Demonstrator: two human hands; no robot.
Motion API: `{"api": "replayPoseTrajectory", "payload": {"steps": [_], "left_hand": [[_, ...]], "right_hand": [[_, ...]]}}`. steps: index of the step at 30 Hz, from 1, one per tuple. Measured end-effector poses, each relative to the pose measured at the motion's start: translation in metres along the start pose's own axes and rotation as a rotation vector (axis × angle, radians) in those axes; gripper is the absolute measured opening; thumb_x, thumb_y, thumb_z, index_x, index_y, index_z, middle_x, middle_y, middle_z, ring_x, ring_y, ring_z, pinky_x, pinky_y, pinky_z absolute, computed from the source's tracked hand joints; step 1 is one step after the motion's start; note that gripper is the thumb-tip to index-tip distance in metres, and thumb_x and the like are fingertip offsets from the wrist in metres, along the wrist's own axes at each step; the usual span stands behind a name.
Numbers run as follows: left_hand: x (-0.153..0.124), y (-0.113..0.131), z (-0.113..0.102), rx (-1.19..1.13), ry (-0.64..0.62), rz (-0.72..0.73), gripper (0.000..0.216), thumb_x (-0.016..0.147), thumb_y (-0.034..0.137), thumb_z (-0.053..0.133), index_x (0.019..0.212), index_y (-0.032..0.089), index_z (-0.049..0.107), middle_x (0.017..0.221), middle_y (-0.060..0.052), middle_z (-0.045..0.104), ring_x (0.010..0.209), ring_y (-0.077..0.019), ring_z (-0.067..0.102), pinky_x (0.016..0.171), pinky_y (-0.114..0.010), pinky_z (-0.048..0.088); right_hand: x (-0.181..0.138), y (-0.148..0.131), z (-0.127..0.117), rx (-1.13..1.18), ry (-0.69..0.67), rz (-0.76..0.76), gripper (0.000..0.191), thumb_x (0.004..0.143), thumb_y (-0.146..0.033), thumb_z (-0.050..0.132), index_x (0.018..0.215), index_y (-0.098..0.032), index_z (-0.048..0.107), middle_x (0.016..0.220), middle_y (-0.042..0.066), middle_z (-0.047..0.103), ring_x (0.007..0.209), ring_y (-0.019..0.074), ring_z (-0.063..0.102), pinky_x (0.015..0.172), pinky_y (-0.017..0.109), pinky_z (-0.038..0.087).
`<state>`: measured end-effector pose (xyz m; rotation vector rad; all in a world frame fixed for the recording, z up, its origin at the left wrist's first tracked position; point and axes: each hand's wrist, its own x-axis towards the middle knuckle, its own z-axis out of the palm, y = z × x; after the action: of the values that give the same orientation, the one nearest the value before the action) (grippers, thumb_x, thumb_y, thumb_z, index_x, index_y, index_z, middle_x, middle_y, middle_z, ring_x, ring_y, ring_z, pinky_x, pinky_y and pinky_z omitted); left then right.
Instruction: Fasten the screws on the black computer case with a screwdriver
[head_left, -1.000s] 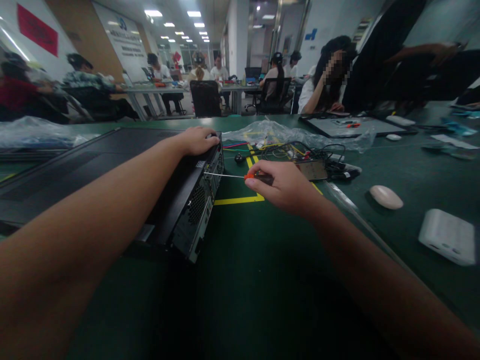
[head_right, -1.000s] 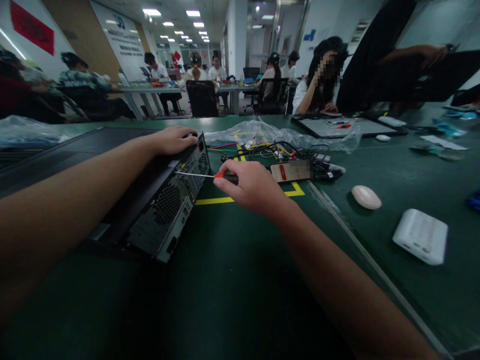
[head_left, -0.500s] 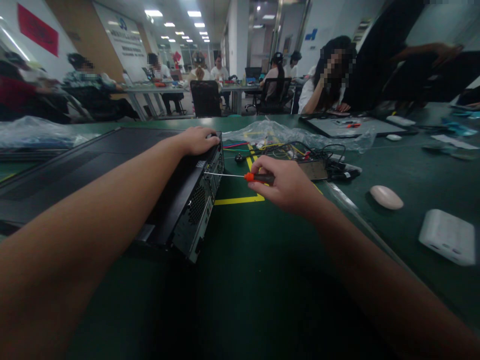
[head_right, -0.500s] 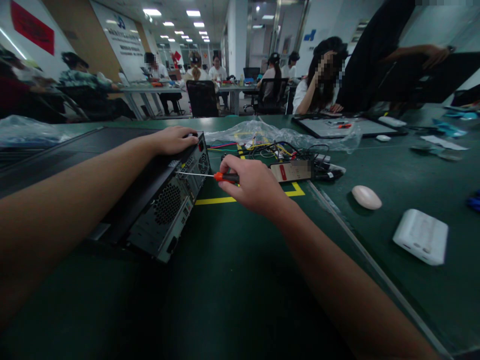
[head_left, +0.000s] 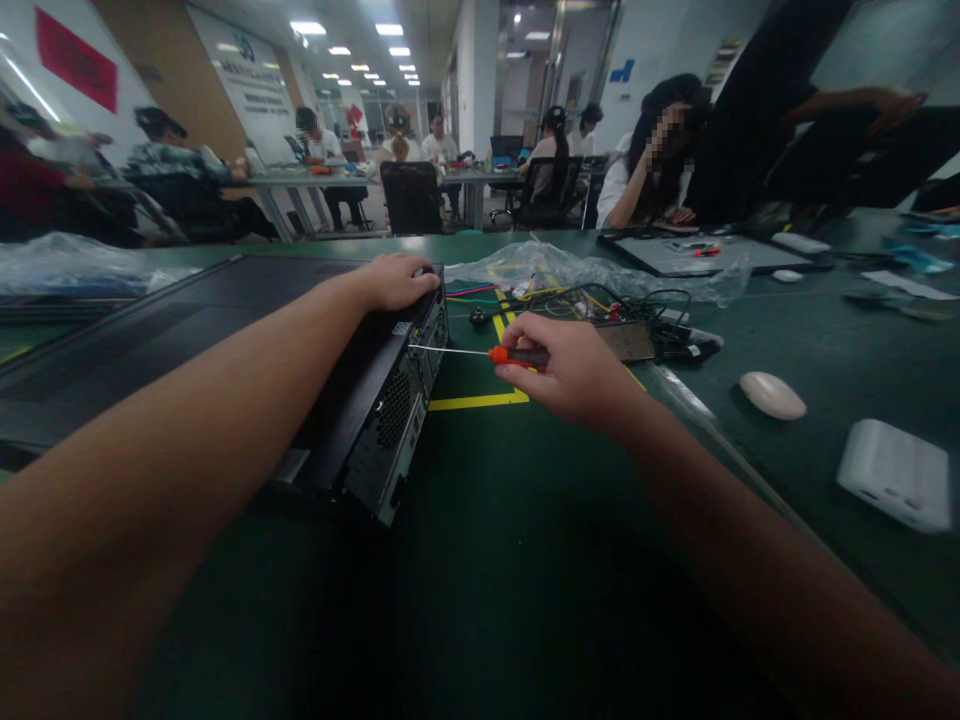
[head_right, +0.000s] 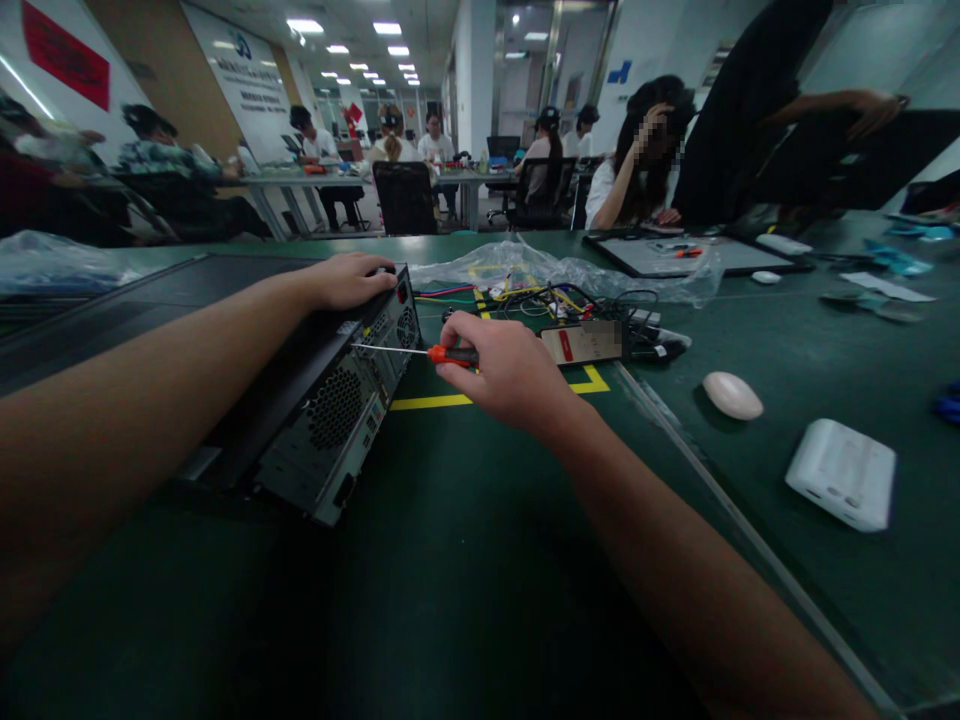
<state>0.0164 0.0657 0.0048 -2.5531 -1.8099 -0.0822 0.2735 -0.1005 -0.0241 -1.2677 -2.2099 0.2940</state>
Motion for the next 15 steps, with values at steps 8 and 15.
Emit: {"api": "replayPoseTrajectory", "payload": {"steps": [8, 15], "left_hand": [[0.0020, -0.0025, 0.0020, -0.008, 0.010, 0.004, 0.073, 0.107, 0.052, 0.034, 0.167, 0.016, 0.057, 0.171, -0.016, 0.059, 0.161, -0.0345, 0.052, 0.134, -0.044, 0.037], [0.0052, -0.0067, 0.0046, -0.017, 0.022, 0.016, 0.074, 0.106, 0.055, 0.034, 0.166, 0.018, 0.059, 0.169, -0.013, 0.061, 0.161, -0.0337, 0.052, 0.134, -0.044, 0.038]], "right_hand": [[0.0001, -0.0006, -0.0005, 0.003, -0.006, 0.006, 0.018, 0.092, -0.039, 0.070, 0.101, -0.023, 0.067, 0.091, 0.005, 0.073, 0.080, 0.0216, 0.061, 0.075, 0.037, 0.038], [0.0000, 0.0012, 0.0003, -0.014, 0.004, -0.007, 0.017, 0.092, -0.037, 0.071, 0.100, -0.023, 0.068, 0.089, 0.004, 0.073, 0.079, 0.0214, 0.060, 0.075, 0.036, 0.037]]}}
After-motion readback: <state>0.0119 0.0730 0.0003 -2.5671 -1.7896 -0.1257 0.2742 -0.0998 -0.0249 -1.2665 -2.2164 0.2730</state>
